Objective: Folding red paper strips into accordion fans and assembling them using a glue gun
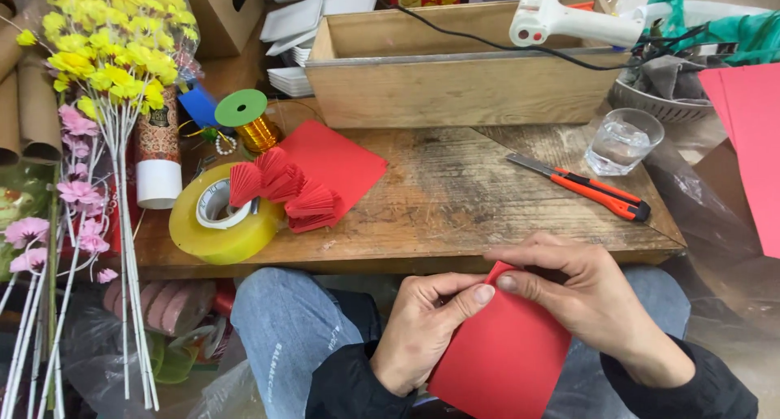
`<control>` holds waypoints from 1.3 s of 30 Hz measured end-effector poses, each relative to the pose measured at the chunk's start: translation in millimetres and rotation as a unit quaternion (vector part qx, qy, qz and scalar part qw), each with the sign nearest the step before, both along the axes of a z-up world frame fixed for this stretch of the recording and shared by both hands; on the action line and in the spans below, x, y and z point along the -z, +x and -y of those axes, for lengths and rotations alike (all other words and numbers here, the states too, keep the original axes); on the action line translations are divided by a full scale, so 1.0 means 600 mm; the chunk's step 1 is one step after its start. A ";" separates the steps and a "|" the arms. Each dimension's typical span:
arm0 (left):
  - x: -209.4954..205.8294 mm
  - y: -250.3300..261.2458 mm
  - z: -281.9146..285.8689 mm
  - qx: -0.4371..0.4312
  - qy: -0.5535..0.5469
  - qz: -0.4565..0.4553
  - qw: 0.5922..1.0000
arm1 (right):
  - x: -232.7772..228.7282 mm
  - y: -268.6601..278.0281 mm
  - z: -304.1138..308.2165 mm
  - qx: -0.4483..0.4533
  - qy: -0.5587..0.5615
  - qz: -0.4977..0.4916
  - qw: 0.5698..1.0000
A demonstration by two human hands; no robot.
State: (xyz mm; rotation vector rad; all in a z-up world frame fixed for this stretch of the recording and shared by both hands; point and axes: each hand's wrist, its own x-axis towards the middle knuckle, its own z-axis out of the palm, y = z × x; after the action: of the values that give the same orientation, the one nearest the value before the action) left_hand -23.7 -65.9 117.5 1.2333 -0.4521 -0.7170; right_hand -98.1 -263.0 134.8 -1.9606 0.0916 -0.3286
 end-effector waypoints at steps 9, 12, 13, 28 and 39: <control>0.000 -0.008 0.008 -0.030 0.019 -0.066 0.997 | 0.000 0.002 0.006 -0.017 -0.014 0.004 1.000; 0.003 -0.009 0.011 -0.040 0.025 -0.061 0.997 | 0.003 0.003 0.007 -0.020 -0.007 0.003 1.000; 0.005 -0.010 0.011 -0.046 0.028 -0.048 0.997 | 0.004 0.003 0.007 -0.019 0.007 -0.001 1.000; -0.011 -0.006 -0.004 0.060 -0.029 -0.146 0.987 | -0.007 0.010 0.031 0.021 0.021 -0.034 0.999; -0.002 -0.003 -0.007 0.038 0.045 0.020 0.998 | -0.027 0.005 0.035 0.043 0.013 -0.022 0.999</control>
State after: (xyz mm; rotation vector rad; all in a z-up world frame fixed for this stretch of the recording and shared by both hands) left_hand -25.5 -61.8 118.6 1.3224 -0.5061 -0.7864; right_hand -94.8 -283.7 151.1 -1.9426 0.2074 -0.3395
